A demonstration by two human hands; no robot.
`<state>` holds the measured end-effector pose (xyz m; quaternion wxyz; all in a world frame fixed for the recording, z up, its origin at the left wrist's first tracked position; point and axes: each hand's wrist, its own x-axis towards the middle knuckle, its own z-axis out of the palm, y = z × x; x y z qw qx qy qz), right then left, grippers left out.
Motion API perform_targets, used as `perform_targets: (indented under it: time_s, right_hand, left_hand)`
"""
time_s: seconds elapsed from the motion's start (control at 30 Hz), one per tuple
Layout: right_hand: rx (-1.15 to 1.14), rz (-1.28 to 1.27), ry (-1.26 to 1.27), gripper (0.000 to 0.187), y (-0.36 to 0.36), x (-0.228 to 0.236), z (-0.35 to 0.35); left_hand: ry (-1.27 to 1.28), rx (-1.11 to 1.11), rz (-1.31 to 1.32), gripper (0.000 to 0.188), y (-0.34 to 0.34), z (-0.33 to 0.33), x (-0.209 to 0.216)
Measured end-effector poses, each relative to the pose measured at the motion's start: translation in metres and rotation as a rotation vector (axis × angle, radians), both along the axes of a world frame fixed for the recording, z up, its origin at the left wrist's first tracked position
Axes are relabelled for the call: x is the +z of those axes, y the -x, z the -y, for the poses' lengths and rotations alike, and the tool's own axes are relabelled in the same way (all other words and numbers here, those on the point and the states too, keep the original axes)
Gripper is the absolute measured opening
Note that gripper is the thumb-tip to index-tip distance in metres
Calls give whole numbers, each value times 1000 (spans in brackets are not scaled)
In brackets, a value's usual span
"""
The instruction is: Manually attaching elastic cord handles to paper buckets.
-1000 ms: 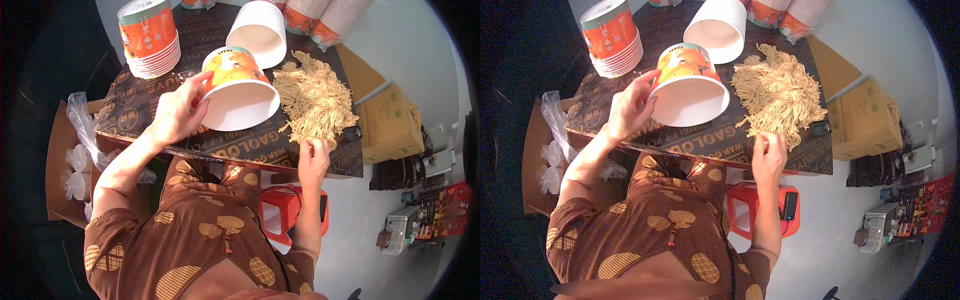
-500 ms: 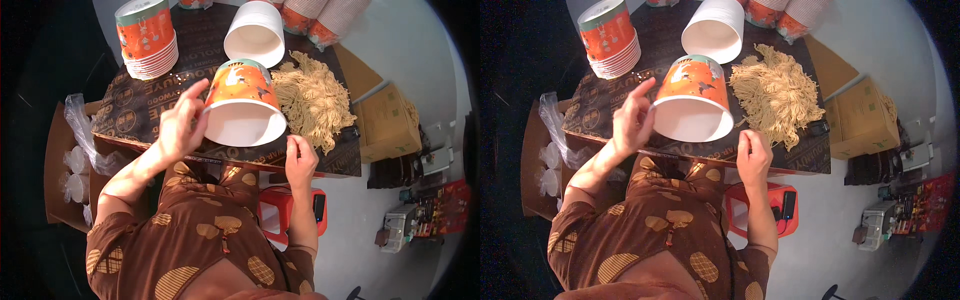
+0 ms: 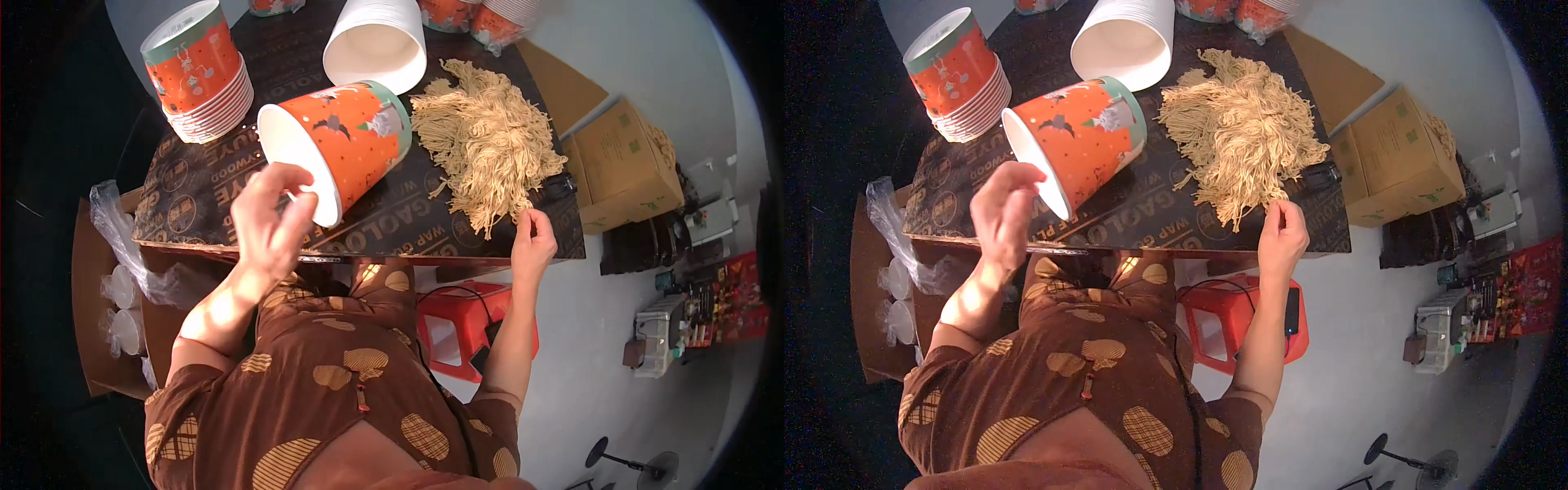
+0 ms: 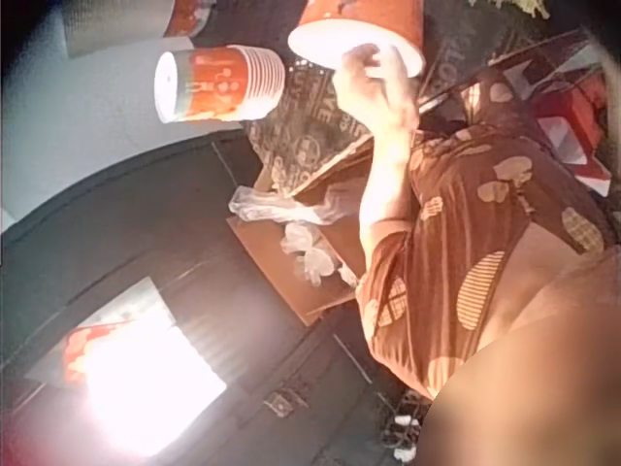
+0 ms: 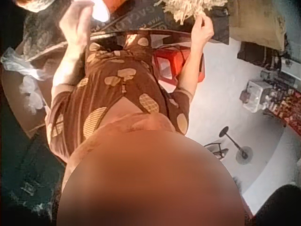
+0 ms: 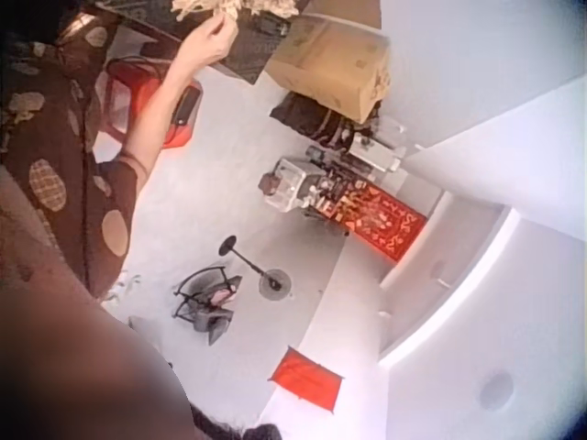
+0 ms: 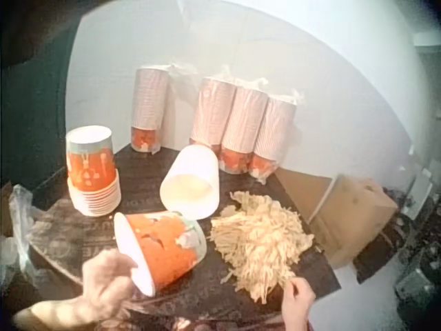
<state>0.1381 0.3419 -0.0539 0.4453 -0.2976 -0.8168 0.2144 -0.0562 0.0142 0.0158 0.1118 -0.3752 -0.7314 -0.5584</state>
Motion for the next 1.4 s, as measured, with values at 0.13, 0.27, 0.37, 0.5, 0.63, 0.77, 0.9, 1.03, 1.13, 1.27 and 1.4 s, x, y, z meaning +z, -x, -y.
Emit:
perform_targets:
  time_s: [0.13, 0.27, 0.37, 0.5, 0.63, 0.77, 0.9, 1.03, 1.13, 1.27, 1.4]
  right_hand:
    - [94, 38, -162, 8, 12, 12, 1]
    - [137, 45, -192, 8, 17, 15, -4]
    - [145, 136, 31, 6, 15, 19, 1]
    - [276, 171, -438, 20, 15, 31, 3]
    - [366, 292, -573, 20, 18, 42, -2]
    - [413, 398, -621, 19, 20, 49, -8]
    - [428, 407, -645, 14, 25, 50, -10]
    - [473, 334, -634, 7, 30, 54, 3]
    - [519, 300, -627, 5, 35, 56, 19]
    - [663, 162, -469, 5, 45, 66, 67]
    - [709, -116, -405, 14, 59, 86, 118]
  left_hand:
    - [-207, 91, 54, 30, -2, -50, 10]
    - [-96, 73, 179, 18, 7, -51, 0]
    - [4, 9, 148, 14, -5, -39, -1]
    - [-141, -208, 388, 20, -3, -24, -11]
    - [-196, -294, 494, 19, 1, -16, -13]
    - [-232, -312, 556, 19, 3, -13, -13]
    - [-225, -257, 531, 16, 8, -13, -16]
    - [-327, -229, 525, 14, 8, -20, -16]
    - [-309, -217, 469, 12, 7, -24, -16]
    - [-330, -244, 449, 14, 2, -27, -11]
    - [-205, -167, 356, 12, -5, -21, -1]
